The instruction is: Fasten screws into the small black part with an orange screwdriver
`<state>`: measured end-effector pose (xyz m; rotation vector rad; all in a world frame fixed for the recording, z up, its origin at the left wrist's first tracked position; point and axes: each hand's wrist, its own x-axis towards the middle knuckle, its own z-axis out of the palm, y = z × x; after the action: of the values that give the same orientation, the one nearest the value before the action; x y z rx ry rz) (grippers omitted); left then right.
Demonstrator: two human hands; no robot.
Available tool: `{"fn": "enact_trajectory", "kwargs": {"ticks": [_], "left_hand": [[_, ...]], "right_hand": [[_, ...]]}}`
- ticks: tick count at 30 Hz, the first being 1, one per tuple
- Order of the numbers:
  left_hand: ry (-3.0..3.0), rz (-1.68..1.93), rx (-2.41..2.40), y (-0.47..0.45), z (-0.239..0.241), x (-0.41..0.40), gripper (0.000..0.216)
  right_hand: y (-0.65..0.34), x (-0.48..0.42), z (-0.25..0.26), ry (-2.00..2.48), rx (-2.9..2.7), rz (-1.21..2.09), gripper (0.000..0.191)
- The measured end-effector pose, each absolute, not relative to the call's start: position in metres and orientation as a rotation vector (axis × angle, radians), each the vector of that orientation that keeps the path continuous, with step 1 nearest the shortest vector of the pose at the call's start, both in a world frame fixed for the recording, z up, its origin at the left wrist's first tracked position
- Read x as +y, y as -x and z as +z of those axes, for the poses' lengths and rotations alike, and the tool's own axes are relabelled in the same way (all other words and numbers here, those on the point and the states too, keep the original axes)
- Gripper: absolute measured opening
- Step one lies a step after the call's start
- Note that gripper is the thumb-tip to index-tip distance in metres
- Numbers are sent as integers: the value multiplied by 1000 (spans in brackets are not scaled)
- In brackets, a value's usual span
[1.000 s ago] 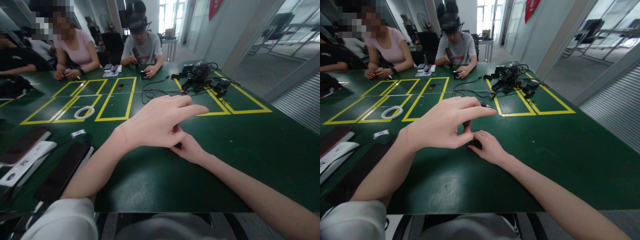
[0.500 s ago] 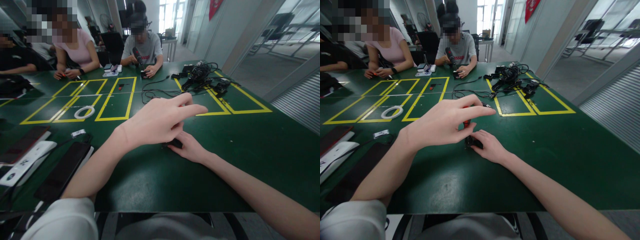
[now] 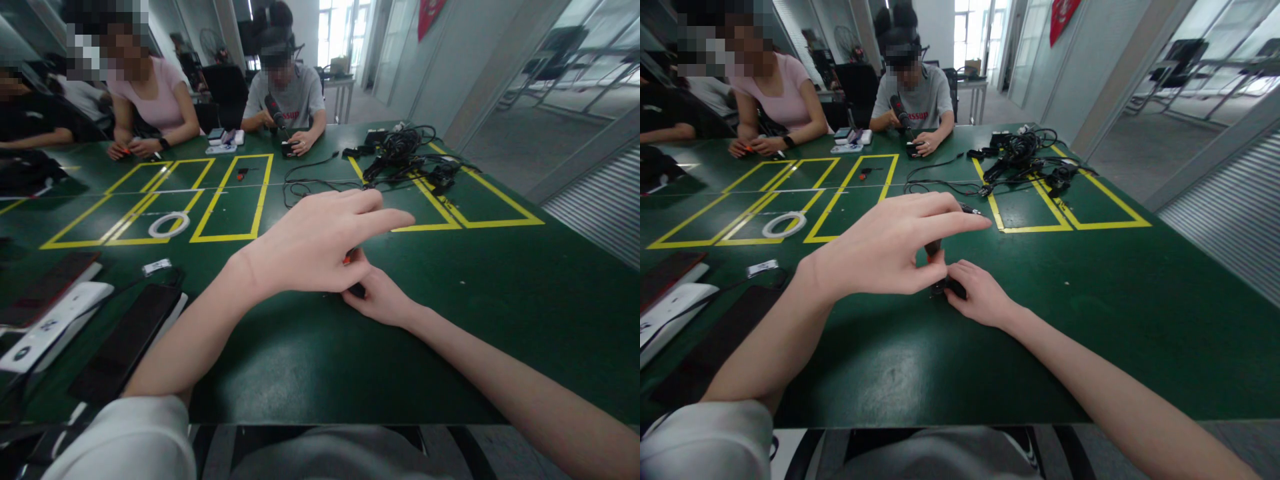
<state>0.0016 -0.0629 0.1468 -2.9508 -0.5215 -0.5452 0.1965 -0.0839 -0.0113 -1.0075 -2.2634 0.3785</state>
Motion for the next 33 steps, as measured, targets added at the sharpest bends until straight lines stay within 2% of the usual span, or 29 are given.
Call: {"fn": "enact_trajectory", "kwargs": {"ticks": [5, 9, 14, 19, 24, 29, 33], "left_hand": [[2936, -552, -568, -2, 147, -63, 52], [2941, -545, -535, -2, 147, -64, 52], [2903, -550, -623, -2, 147, -65, 53], [2904, -544, -574, -2, 147, -64, 52], [2897, -519, -611, -2, 147, -64, 54], [2915, -518, -547, -2, 148, -65, 52], [2891, -530, -621, -3, 147, -65, 52]], "right_hand": [[-197, -84, -12, 971, -2261, 369, 21], [-197, -84, -13, 1011, -2261, 367, 13], [-196, -84, -13, 994, -2261, 381, 23], [-197, -84, -14, 1020, -2259, 392, 14], [-197, -84, -13, 996, -2253, 398, 25], [-197, -84, -13, 1029, -2259, 400, 16], [-197, -83, -14, 1007, -2265, 384, 23]]}}
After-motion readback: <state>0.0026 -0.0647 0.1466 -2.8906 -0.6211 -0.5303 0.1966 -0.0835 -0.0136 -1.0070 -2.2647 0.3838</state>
